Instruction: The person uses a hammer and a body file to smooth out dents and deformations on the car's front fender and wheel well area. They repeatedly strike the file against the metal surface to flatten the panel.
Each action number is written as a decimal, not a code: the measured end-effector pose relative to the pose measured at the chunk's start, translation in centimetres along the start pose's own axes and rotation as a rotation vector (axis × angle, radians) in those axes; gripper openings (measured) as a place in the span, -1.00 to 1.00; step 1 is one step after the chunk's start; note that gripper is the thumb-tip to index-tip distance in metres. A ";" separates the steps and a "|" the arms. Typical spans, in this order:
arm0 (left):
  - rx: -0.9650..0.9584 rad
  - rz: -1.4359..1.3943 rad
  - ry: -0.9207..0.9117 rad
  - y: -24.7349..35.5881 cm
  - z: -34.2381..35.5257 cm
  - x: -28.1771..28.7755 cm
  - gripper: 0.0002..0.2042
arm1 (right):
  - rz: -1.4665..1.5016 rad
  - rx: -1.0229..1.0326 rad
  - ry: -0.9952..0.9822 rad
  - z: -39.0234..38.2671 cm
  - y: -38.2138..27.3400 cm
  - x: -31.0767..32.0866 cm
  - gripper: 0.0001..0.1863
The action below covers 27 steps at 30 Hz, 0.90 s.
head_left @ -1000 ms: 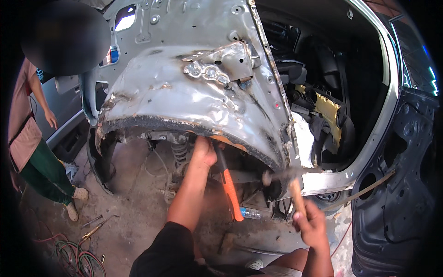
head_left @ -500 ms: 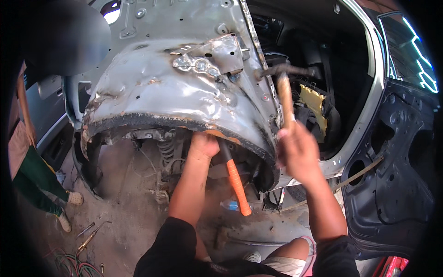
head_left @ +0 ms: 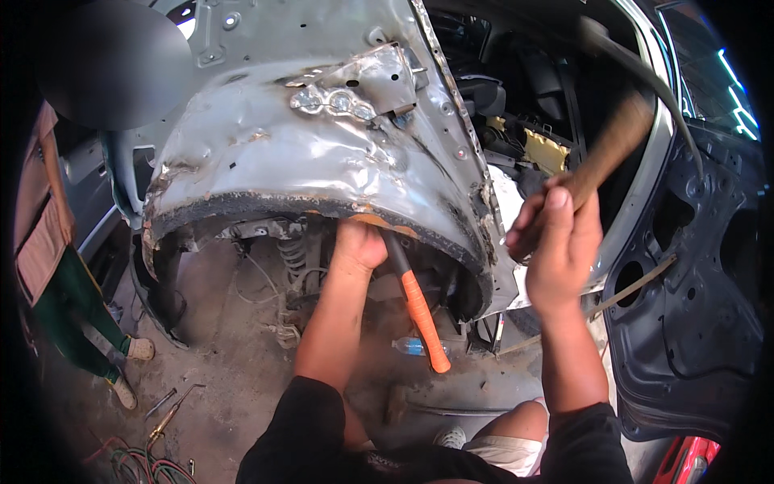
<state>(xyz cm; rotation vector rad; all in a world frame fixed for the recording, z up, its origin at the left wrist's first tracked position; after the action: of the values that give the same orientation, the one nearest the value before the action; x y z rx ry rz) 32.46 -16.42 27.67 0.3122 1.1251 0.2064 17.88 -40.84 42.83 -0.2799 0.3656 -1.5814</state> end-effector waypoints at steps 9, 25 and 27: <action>-0.016 0.039 -0.006 -0.3 -0.8 -0.8 -0.60 | -0.045 -0.078 -0.083 -0.9 1.2 -0.1 -0.72; 0.016 0.018 -0.027 -0.9 0.3 -1.5 -0.60 | -0.680 0.028 -0.472 -1.2 5.9 -2.0 -0.78; 0.028 -0.017 -0.113 -0.1 0.5 -1.6 -0.59 | -0.515 0.173 -0.325 0.5 1.8 -1.7 -0.82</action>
<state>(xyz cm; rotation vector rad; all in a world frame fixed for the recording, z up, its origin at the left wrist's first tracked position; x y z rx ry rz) 32.23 -17.10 29.17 0.3351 1.0192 0.1568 19.81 -39.19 42.70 -0.5176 -0.1099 -2.0162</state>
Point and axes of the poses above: each hand's wrist, its own z-axis towards the middle knuckle, its own x-axis out of the back of the hand, y = z × x, the point moved 9 cm from there along z, towards the middle knuckle, and after that the axes turned 9 degrees about x, right-handed, at the moved point
